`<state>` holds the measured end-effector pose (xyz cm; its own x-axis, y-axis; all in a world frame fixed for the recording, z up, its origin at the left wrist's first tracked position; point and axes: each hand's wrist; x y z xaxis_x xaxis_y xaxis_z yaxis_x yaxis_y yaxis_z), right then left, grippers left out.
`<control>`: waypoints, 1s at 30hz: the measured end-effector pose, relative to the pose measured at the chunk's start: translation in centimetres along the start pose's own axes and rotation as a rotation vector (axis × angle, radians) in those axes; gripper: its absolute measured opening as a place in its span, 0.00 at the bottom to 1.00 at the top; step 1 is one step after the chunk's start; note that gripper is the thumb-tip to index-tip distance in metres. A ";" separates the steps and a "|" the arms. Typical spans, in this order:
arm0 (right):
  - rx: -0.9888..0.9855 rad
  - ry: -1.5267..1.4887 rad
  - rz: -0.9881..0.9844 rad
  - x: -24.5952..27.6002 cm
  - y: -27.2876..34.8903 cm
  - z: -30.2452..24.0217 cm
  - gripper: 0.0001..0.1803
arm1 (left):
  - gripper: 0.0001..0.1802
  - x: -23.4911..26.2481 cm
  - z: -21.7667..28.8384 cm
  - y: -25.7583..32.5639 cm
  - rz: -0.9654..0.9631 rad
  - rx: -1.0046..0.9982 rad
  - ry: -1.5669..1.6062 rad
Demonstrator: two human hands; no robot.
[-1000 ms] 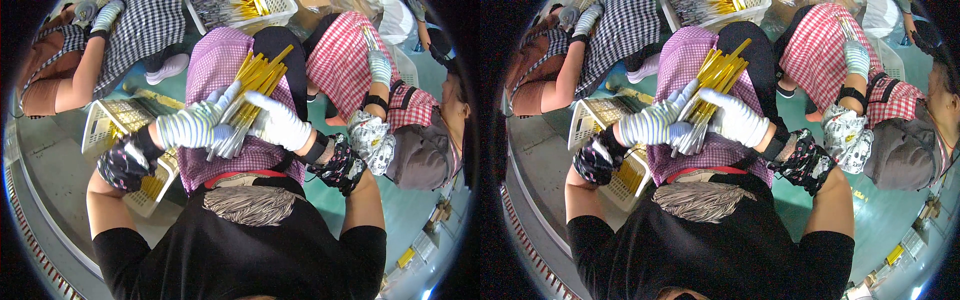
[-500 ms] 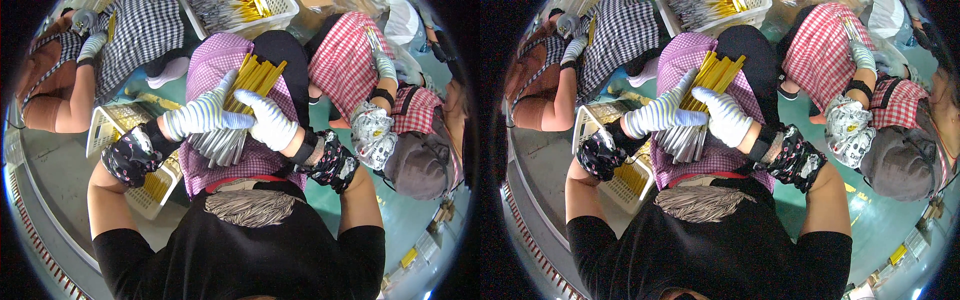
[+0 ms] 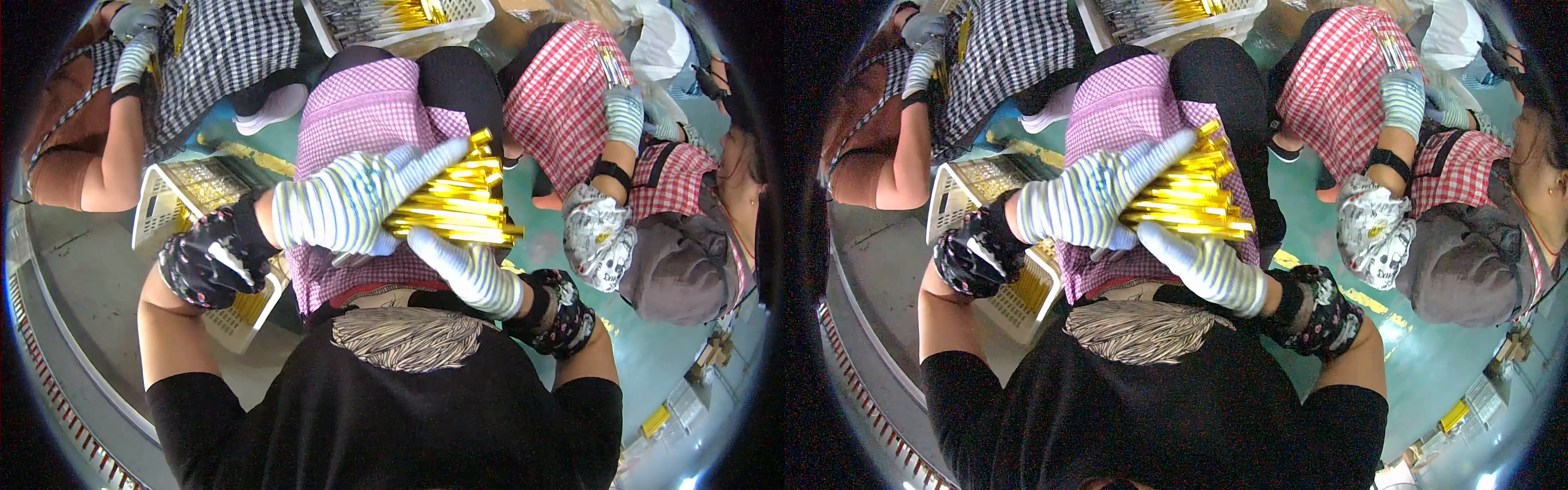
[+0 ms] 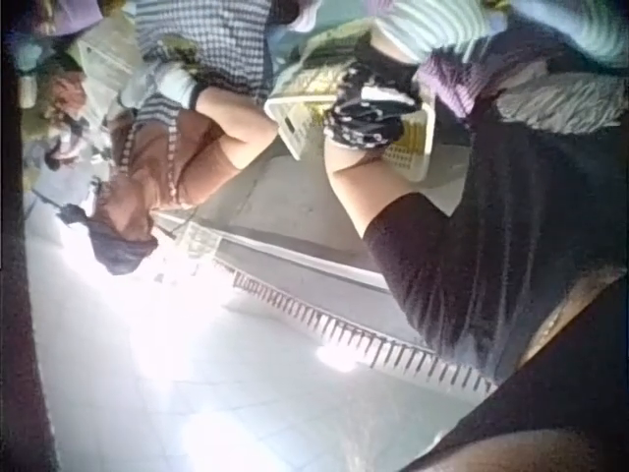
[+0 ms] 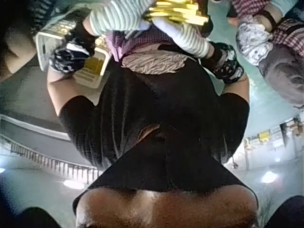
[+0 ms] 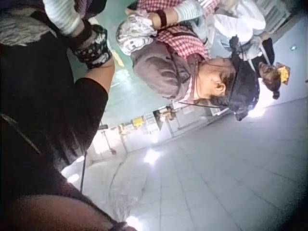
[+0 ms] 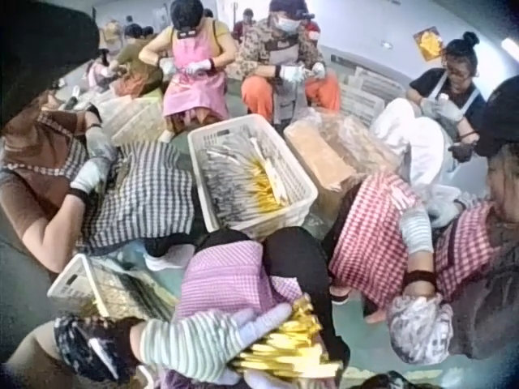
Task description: The person gathers gold tubes by hand, aligns them into a bundle, and slides silver ferrules onto the ends of the tubes. They then place the assembled tubes into a white plastic basket and repeat the process.
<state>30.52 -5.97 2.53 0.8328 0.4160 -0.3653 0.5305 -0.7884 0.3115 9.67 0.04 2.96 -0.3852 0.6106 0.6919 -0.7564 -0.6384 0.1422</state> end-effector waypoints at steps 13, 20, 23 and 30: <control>-0.090 1.163 -0.455 12.1 0.4 1.2 0.23 | 0.54 -3.1 -0.3 -3.1 -0.105 -0.003 -0.131; 0.152 1.545 0.125 15.4 -2.4 -3.1 0.10 | 0.47 -4.3 -0.6 -2.7 -0.054 -0.034 -0.150; 0.087 1.365 0.296 11.1 -6.3 -5.8 0.24 | 0.49 -4.3 -0.1 -3.0 -0.108 -0.005 -0.226; 0.161 1.724 0.024 9.5 -11.5 -2.0 0.18 | 0.49 -4.6 0.6 -2.4 -0.184 0.066 -0.254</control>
<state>32.63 7.96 -2.77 0.0950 0.2869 0.9532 0.5863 -0.7900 0.1794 13.62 -1.52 -0.11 -0.0949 0.5876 0.8036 -0.7623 -0.5620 0.3209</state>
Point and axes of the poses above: each hand's wrist, its own y-axis away from the middle knuckle, its own x-axis out of the back of the hand, z = x × y, and after that the axes turned 6 degrees about -y, right-handed
